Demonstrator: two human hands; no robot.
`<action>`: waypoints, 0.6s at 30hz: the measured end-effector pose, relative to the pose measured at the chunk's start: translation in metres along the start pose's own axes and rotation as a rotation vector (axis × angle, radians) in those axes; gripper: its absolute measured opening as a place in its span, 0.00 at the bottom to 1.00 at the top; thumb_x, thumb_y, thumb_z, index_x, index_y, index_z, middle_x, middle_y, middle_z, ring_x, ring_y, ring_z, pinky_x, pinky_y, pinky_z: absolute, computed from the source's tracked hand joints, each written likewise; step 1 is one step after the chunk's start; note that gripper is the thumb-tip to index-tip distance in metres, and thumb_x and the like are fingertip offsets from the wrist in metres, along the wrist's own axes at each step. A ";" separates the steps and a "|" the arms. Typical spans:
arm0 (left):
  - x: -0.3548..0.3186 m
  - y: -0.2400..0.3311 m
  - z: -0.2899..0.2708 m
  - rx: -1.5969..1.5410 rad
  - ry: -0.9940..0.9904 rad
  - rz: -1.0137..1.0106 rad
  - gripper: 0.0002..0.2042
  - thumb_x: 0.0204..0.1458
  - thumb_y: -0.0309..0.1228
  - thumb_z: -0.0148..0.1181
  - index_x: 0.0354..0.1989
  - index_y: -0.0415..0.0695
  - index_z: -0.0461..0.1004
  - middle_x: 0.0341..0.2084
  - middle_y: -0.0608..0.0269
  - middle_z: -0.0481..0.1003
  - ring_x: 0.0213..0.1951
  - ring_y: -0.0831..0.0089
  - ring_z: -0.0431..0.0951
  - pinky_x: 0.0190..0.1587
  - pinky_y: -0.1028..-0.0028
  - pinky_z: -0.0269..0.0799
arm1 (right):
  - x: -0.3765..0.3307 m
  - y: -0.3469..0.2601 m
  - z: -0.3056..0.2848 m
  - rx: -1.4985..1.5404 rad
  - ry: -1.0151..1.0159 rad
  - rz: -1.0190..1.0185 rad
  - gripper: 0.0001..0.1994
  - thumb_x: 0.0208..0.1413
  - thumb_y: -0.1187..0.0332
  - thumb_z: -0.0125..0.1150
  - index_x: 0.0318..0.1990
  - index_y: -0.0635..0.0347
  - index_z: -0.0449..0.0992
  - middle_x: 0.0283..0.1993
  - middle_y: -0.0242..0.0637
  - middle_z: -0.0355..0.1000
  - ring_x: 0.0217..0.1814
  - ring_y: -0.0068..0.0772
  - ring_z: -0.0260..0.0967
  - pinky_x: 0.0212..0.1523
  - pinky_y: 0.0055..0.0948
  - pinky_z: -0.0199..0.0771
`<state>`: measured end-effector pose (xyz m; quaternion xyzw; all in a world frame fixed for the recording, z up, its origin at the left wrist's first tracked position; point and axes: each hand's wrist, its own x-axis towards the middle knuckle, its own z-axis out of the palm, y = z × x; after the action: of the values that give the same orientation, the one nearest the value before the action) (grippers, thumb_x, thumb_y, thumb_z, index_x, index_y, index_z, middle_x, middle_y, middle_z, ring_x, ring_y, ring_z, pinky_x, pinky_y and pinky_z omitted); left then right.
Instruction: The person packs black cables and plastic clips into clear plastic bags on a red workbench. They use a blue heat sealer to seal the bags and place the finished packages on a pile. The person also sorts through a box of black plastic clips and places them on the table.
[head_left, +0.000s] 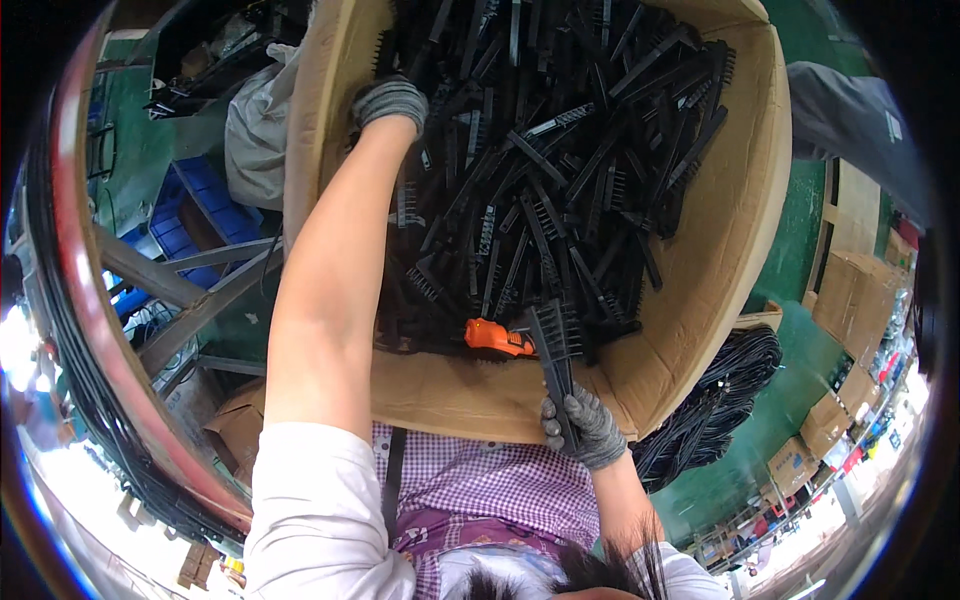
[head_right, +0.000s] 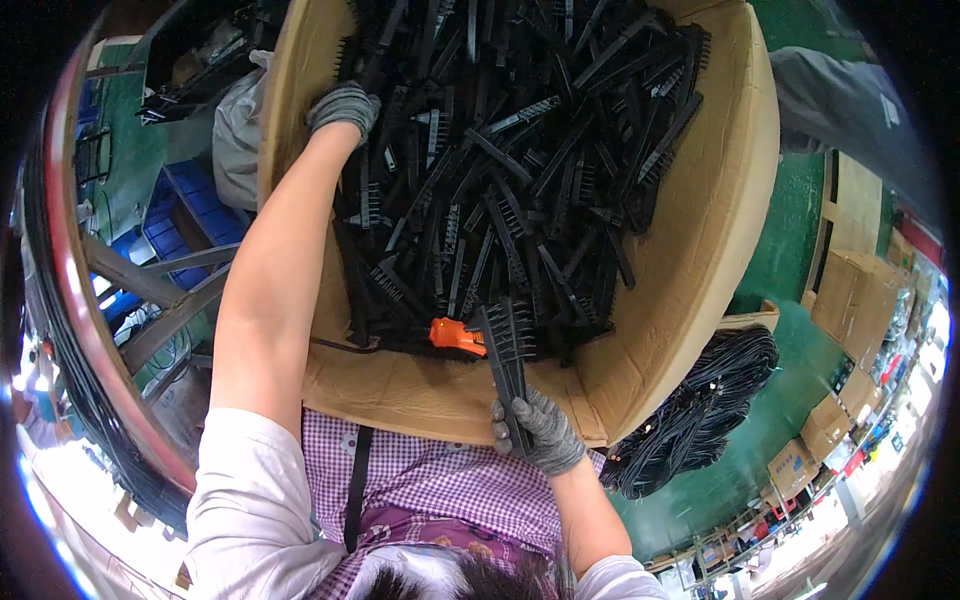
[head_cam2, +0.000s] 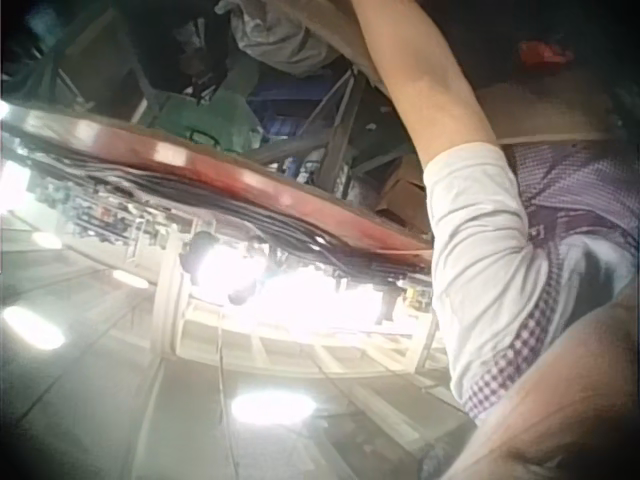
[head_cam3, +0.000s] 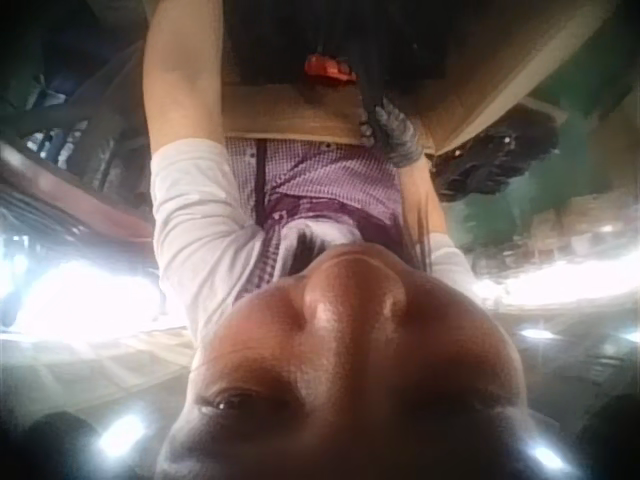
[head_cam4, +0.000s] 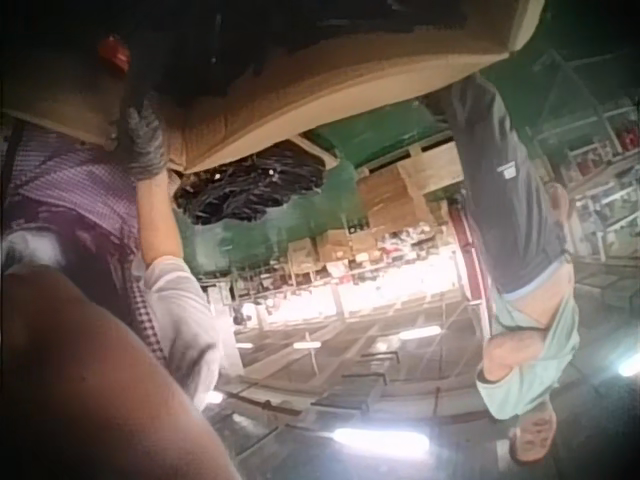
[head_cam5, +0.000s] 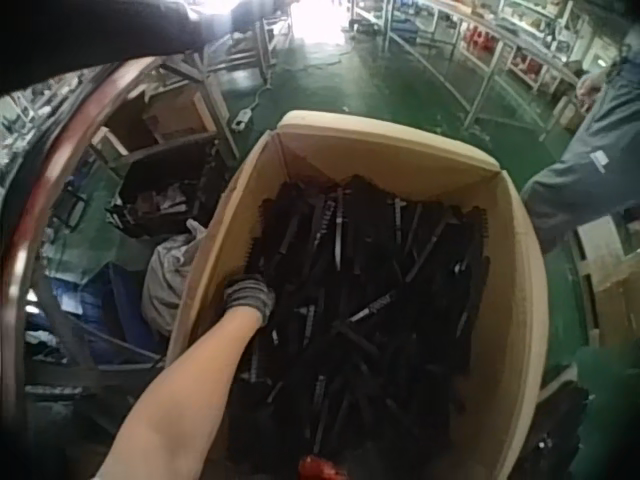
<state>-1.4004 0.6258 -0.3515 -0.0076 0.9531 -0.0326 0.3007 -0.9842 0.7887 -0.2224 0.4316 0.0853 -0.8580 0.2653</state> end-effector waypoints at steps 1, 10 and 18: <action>-0.009 -0.003 0.002 -0.074 -0.016 0.014 0.24 0.49 0.48 0.48 0.48 0.43 0.69 0.50 0.47 0.67 0.52 0.53 0.66 0.53 0.58 0.62 | -0.002 0.004 0.000 0.053 -0.023 0.001 0.20 0.52 0.64 0.57 0.51 0.57 0.62 0.36 0.36 0.68 0.32 0.28 0.68 0.29 0.30 0.72; -0.245 -0.069 0.015 -1.915 -0.852 0.109 0.15 0.51 0.40 0.55 0.41 0.43 0.67 0.25 0.64 0.71 0.28 0.73 0.73 0.31 0.73 0.73 | -0.036 0.017 0.033 0.033 -0.411 -0.055 0.19 0.57 0.61 0.50 0.56 0.46 0.59 0.35 0.37 0.66 0.33 0.32 0.67 0.29 0.26 0.72; -0.443 -0.144 -0.010 -2.330 -0.799 0.487 0.19 0.53 0.33 0.52 0.53 0.47 0.61 0.31 0.66 0.69 0.30 0.76 0.67 0.29 0.77 0.64 | -0.081 0.076 0.112 -0.623 -0.425 -0.339 0.22 0.51 0.68 0.58 0.55 0.55 0.62 0.34 0.36 0.71 0.31 0.23 0.69 0.23 0.16 0.67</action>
<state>-1.0446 0.4978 -0.0800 -0.1018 0.2347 0.8885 0.3809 -0.9827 0.7129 -0.0836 0.1236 0.3539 -0.8927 0.2499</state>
